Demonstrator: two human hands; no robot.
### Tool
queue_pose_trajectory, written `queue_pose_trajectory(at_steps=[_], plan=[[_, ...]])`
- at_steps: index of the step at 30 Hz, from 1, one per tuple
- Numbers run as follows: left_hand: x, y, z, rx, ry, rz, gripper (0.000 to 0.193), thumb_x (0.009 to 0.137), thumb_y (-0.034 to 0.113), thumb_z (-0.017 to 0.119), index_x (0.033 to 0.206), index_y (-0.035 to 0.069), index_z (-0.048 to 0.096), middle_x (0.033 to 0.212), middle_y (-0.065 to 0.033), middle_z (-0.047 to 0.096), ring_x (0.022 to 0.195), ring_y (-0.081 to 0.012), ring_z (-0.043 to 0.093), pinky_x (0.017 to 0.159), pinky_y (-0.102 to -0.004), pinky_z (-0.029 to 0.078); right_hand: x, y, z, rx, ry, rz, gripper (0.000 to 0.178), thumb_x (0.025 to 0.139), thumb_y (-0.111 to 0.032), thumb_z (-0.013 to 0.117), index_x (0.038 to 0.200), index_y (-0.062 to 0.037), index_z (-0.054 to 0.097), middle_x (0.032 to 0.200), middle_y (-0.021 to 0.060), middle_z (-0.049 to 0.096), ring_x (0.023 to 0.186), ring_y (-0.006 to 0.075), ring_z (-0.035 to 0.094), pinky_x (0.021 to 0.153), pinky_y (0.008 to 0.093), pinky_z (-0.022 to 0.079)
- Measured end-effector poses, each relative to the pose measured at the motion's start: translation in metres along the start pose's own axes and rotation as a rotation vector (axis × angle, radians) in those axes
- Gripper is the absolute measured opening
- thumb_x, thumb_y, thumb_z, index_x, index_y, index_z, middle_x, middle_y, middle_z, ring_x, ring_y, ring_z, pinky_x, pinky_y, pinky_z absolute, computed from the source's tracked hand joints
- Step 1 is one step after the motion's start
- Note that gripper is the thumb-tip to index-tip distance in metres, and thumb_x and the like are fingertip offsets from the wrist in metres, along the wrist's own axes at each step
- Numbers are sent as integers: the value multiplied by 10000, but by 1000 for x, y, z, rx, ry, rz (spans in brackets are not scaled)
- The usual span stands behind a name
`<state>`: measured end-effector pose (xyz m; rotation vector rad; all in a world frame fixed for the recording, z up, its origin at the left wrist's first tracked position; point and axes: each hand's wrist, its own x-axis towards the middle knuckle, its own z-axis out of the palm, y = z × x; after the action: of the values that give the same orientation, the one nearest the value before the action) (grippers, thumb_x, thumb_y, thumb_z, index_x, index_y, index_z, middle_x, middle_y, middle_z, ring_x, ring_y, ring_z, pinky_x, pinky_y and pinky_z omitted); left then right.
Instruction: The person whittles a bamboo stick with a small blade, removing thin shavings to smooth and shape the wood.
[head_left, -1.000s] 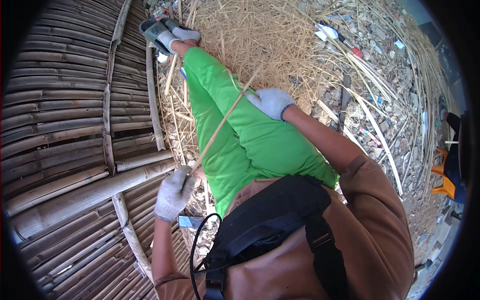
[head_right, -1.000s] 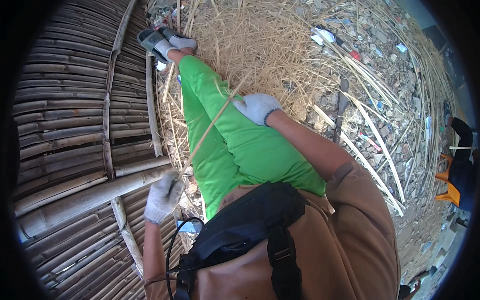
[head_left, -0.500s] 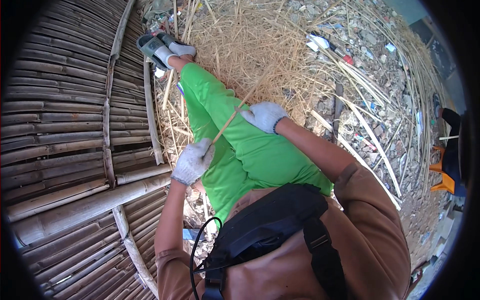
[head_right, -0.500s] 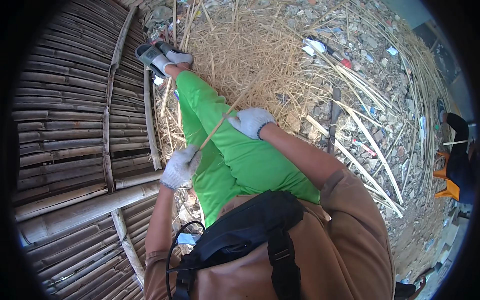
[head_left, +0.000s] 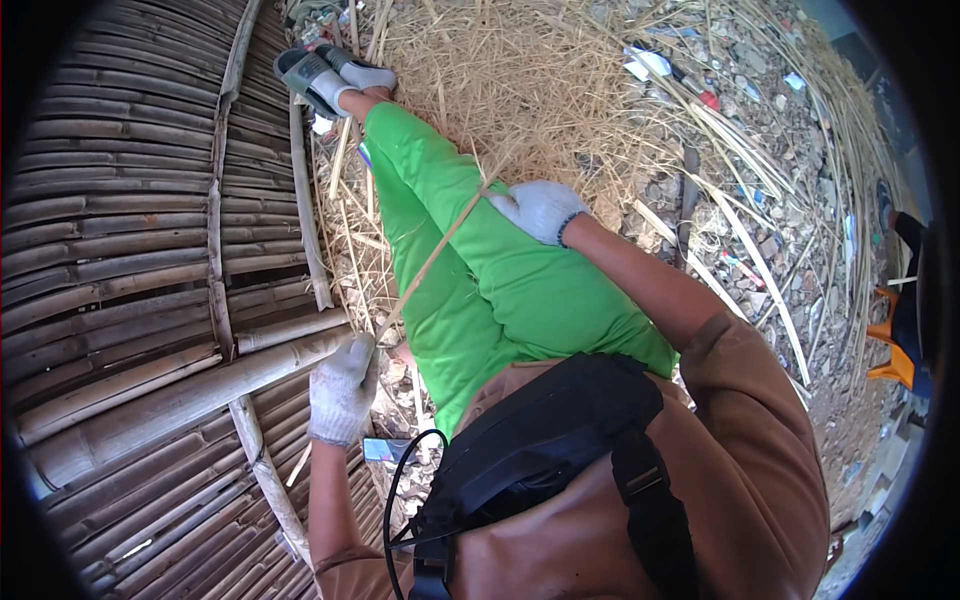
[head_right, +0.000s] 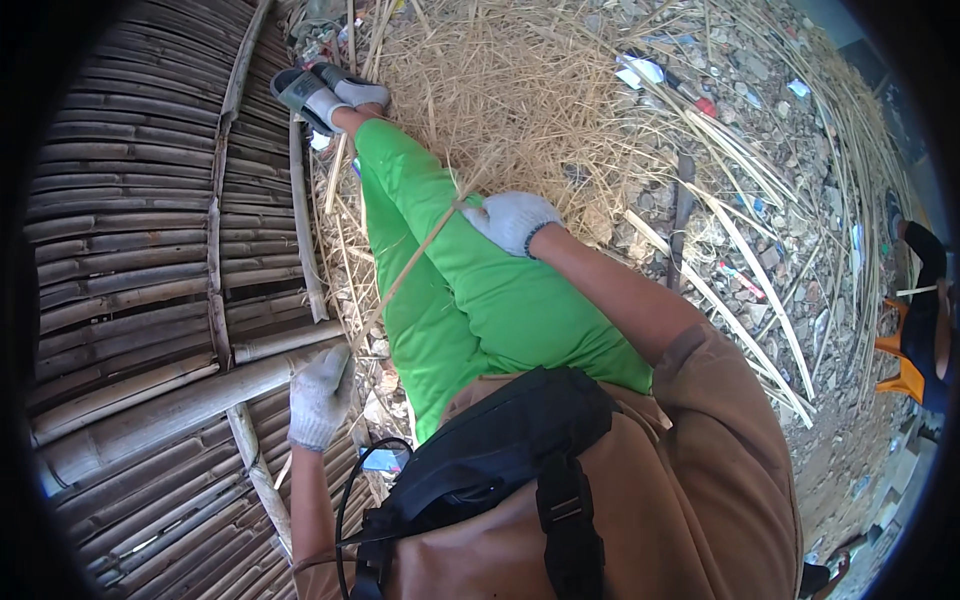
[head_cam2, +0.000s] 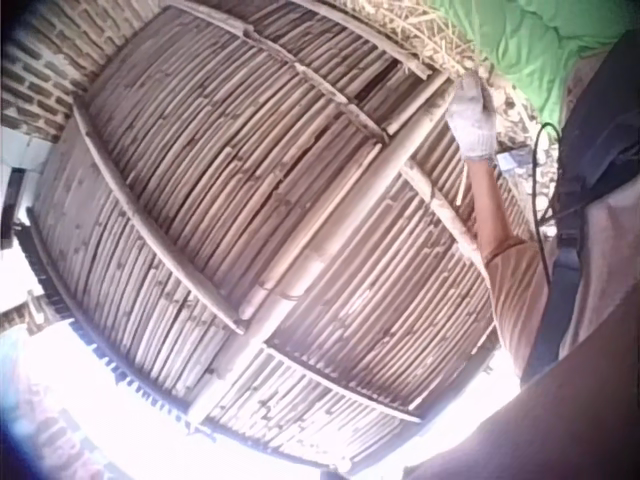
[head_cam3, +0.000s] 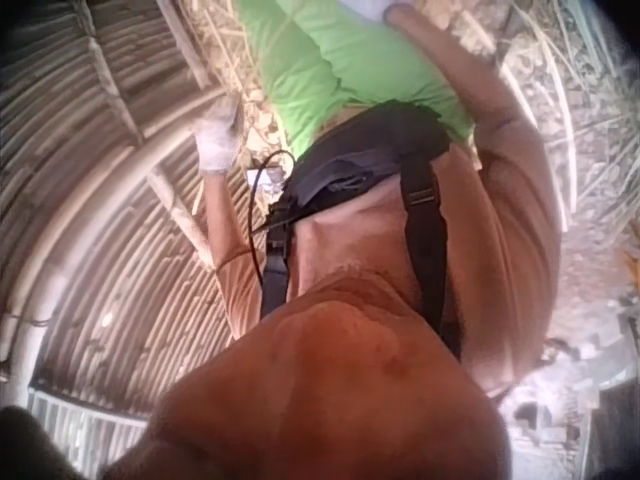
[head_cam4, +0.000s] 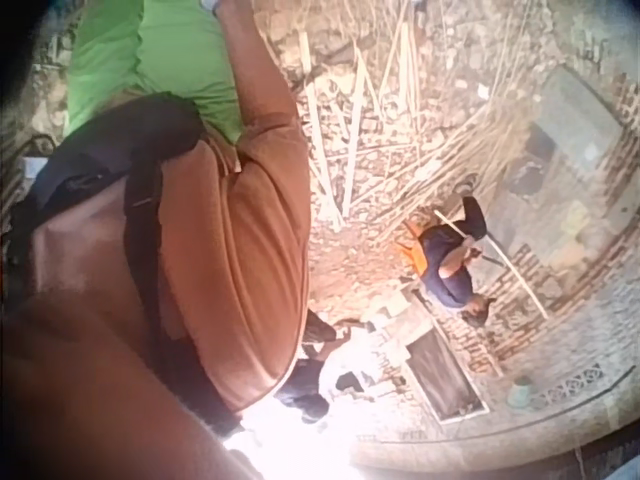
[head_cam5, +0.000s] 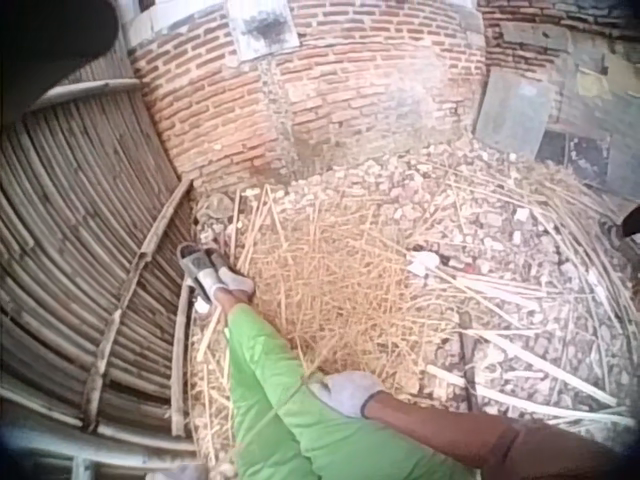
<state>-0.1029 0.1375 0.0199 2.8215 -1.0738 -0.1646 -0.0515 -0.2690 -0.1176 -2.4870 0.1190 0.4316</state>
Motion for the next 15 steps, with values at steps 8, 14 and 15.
queue_pose_trajectory(at_steps=[8, 14, 15], plan=[[109, 28, 61, 24, 50, 31, 123, 1022, 169, 694, 1044, 91, 601, 855, -172, 698, 740, -413, 731, 649, -537, 582, 0, -15, -7, -65, -23, -40, 860, 1123, -717, 307, 1036, -39, 828, 1049, 256, 811, 1006, 457, 787, 946, 585, 615], [99, 24, 56, 108, -22, 63, 171, 1010, 201, 718, 1041, 76, 605, 874, -162, 714, 723, -399, 739, 658, -515, 608, -2, -5, -1, -20, 17, 26, 874, 1125, -717, 290, 1030, -34, 826, 1048, 273, 805, 1007, 465, 783, 946, 594, 611], [87, 18, 52, 150, -17, 69, 173, 1005, 203, 724, 1033, 81, 604, 851, -153, 702, 712, -390, 735, 648, -503, 606, -2, -3, -3, -3, 19, 51, 871, 1125, -716, 291, 1028, -35, 825, 1051, 274, 805, 1007, 467, 782, 947, 596, 610]])
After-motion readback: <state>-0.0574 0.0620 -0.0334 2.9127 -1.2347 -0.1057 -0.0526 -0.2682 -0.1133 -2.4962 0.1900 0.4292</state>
